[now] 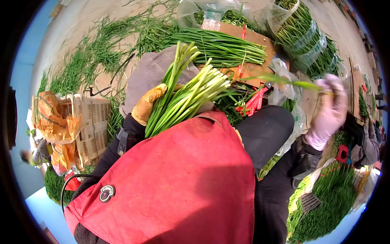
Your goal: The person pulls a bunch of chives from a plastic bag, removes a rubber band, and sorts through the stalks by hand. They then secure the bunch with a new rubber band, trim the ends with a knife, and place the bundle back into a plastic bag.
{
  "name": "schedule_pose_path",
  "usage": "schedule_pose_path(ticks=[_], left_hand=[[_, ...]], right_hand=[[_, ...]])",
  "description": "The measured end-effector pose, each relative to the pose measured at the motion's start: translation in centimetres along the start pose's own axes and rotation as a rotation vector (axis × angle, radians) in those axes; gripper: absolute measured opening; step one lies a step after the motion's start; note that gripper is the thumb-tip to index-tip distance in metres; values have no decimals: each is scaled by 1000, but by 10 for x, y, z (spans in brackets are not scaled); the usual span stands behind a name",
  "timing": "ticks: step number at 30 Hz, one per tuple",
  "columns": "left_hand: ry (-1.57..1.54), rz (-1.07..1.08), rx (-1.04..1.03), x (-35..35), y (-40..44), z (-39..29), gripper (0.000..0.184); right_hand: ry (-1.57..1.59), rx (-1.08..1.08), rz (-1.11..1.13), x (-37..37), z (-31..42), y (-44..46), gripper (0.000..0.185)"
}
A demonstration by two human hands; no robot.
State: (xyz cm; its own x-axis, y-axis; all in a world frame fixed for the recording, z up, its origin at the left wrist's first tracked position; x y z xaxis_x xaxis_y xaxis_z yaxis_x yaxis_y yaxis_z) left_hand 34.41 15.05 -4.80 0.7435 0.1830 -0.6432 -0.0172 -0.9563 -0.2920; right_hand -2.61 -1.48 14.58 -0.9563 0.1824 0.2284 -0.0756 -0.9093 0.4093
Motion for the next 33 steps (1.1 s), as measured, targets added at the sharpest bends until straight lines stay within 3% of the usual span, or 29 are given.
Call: schedule_pose_path(ticks=[4, 7, 8, 9, 10, 12, 13, 16, 18, 19, 20, 21, 22, 25, 31, 33], left_hand=[[-119, 82, 11, -28, -8, -11, 54], [27, 121, 30, -25, -5, -6, 52], [88, 113, 37, -21, -6, -3, 52], [88, 106, 44, -22, -6, -1, 51], [117, 98, 51, -22, -5, -2, 51], [173, 79, 71, -23, -8, -1, 50], [117, 85, 87, -28, -10, 1, 46], [-18, 57, 141, -34, -15, 4, 41], [-2, 55, 153, -24, -16, 7, 38], [12, 58, 154, -19, -14, 10, 38], [25, 63, 155, -16, -13, 12, 38], [71, 54, 136, -18, -12, 9, 25], [57, 44, 130, -19, -12, 8, 25], [31, 41, 139, -17, -11, 8, 30], [71, 64, 164, -11, -8, 9, 48], [71, 64, 156, -15, -7, 7, 49]], right_hand=[[-359, -394, 1197, -117, -50, -108, 33], [-8, -459, 1077, -143, -33, -94, 40], [-82, -199, 954, -149, -19, -71, 41], [-54, -105, 833, -157, 9, -55, 44], [-226, 267, 803, -173, 40, -47, 48], [-202, 517, 834, -214, 66, -56, 48], [-64, 524, 1017, -241, 63, -68, 40], [21, 224, 1357, -291, 18, -87, 26], [140, -50, 1377, -286, 7, -72, 21], [233, -352, 1351, -284, -12, -67, 18], [182, -338, 1302, -279, -20, -56, 17], [98, -273, 1139, -269, -36, -33, 15], [15, -208, 974, -256, -50, -12, 13], [145, -418, 934, -225, -66, 3, 14], [8, -529, 974, -207, -51, -12, 20], [87, -196, 968, -227, -20, -24, 22]])
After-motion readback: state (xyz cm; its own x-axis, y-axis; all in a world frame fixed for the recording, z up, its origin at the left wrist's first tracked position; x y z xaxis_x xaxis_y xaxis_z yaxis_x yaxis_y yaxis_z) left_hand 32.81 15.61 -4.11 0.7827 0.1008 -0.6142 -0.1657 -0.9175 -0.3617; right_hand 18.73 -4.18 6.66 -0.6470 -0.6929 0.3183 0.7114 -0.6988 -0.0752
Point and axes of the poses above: each hand's wrist, its own y-axis towards the middle knuckle, its own x-axis out of the back of the hand, z = x × y, the point moved 8 cm from there along y, towards the middle knuckle, and after that the axes turned 11 degrees about -x, right-handed, at the moved point
